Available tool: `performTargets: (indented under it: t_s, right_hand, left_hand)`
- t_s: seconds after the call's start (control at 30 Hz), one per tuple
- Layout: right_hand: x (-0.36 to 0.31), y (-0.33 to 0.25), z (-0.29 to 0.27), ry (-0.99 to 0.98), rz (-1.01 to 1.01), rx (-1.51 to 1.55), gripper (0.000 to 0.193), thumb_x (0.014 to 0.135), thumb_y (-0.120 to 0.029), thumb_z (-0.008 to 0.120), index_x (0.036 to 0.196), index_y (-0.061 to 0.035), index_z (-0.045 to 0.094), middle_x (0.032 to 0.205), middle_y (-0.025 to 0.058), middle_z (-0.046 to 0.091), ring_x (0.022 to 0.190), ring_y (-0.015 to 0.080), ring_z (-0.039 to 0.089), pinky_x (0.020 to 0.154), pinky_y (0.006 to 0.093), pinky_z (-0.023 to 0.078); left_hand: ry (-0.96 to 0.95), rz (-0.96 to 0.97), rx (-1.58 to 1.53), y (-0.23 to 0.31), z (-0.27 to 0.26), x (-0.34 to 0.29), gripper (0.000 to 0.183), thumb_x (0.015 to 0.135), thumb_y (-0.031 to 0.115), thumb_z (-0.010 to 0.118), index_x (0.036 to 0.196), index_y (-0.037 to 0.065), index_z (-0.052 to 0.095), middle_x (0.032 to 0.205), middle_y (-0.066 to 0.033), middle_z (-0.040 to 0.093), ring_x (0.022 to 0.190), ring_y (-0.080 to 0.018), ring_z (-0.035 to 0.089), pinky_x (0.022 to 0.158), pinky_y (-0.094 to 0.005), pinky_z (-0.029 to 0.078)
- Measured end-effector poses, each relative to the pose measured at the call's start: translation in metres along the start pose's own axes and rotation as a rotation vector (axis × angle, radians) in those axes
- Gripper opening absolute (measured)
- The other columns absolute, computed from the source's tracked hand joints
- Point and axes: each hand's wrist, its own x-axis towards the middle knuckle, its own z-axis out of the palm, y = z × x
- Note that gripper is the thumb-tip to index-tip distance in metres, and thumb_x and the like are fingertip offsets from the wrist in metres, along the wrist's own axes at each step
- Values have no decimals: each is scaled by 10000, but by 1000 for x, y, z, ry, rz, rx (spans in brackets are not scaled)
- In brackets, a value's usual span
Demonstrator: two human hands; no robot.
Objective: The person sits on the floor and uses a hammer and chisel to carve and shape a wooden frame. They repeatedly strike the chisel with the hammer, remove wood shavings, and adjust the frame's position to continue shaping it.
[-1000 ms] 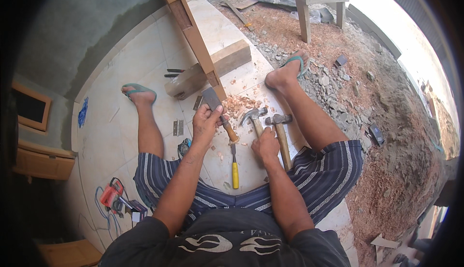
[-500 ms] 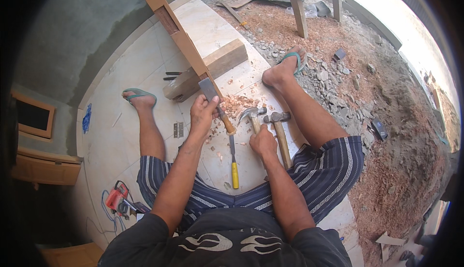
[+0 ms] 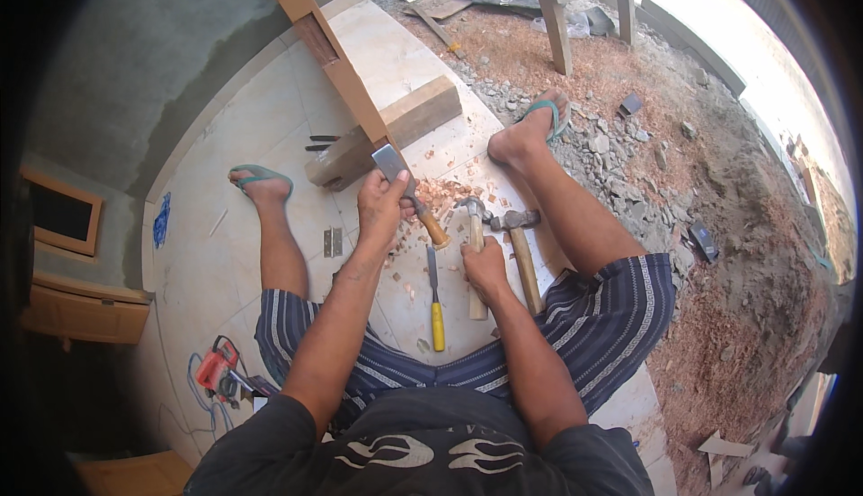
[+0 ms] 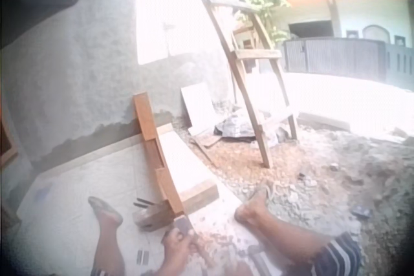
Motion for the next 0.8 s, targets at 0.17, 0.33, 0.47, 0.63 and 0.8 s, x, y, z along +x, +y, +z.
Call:
performTargets:
  t_s: [0.17, 0.33, 0.47, 0.63, 0.8]
  right_hand:
    - [-21, -10, 2, -85, 194, 394, 190, 951, -105, 653, 1074, -1, 551, 743, 55, 548, 504, 151, 528, 431, 340, 474]
    - [-34, -2, 1, -202, 326, 616, 125, 963, -93, 617, 1016, -34, 520, 720, 30, 494, 521, 142, 502, 443, 359, 469]
    - [-41, 6, 7, -302, 493, 799, 85, 981, -107, 566, 1007, -44, 514, 726, 23, 477, 532, 137, 479, 460, 363, 465]
    - [-60, 6, 11, -364, 613, 1017, 58, 991, -113, 503, 987, -81, 455, 724, 22, 457, 576, 143, 469, 536, 376, 479]
    - [-86, -8, 18, -211, 674, 1100, 67, 996, -111, 495, 984, -76, 439, 726, 46, 453, 613, 185, 489, 576, 379, 489]
  left_hand:
    - [1, 10, 12, -5, -4, 5, 222, 1046, 207, 637, 1155, 30, 559, 983, -119, 728, 724, -198, 741, 618, -295, 603]
    - [-11, 2, 13, -1, -4, 4, 233, 1044, 219, 644, 1151, 27, 567, 977, -117, 729, 716, -204, 743, 593, -285, 596]
    - [16, 7, 39, 0, -2, 3, 232, 1039, 223, 650, 1139, 29, 570, 982, -121, 734, 717, -205, 750, 559, -276, 583]
    - [19, 1, 50, 0, -2, 3, 229, 1033, 219, 654, 1134, 32, 567, 985, -126, 735, 721, -210, 754, 555, -276, 576]
    - [1, 2, 63, 5, 0, 1, 208, 1035, 211, 650, 1098, 38, 556, 977, -126, 737, 691, -214, 741, 556, -286, 569]
